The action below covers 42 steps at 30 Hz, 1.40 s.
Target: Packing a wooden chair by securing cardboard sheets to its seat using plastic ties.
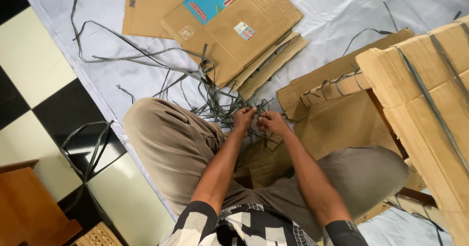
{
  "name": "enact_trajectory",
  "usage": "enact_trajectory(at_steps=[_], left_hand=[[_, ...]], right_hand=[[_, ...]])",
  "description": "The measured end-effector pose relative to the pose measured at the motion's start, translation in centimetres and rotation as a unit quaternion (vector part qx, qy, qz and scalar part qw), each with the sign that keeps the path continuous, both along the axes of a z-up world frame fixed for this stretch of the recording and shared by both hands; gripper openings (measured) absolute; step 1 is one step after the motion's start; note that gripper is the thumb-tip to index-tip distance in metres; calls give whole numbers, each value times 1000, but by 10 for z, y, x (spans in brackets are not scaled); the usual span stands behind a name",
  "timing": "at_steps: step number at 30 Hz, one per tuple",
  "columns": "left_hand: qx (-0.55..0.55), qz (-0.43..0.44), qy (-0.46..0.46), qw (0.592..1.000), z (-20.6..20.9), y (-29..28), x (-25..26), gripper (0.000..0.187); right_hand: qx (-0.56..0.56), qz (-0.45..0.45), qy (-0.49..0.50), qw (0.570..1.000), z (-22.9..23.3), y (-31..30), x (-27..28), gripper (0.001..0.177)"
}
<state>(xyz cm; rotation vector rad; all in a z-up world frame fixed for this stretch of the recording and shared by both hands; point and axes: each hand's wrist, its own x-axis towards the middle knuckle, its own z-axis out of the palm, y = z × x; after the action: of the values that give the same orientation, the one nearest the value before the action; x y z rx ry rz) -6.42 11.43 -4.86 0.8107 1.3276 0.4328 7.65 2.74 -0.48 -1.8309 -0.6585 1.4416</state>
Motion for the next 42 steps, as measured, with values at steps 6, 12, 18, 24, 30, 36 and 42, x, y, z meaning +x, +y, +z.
enact_trajectory(at_steps=[6, 12, 18, 24, 30, 36, 42], left_hand=[[-8, 117, -92, 989, 68, 20, 19, 22], [14, 221, -129, 967, 113, 43, 34, 14], [45, 212, -182, 959, 120, 38, 54, 20], [139, 4, -119, 983, 174, -21, 83, 18], [273, -384, -7, 882, 134, -89, 84, 15], [268, -490, 27, 829, 128, -104, 83, 27], [-53, -164, -261, 950, 202, -55, 118, 66]], right_hand=[[68, -101, -41, 992, 64, -13, 17, 20], [29, -205, 26, 978, 138, -34, 37, 20], [25, -194, -67, 978, 128, -62, 43, 26], [-81, -82, -188, 976, 130, -91, 43, 46], [19, -357, 66, 932, 203, -56, 37, 70], [119, -362, 34, 924, 166, -90, 70, 40], [-98, -88, -239, 962, 168, -127, 77, 50]])
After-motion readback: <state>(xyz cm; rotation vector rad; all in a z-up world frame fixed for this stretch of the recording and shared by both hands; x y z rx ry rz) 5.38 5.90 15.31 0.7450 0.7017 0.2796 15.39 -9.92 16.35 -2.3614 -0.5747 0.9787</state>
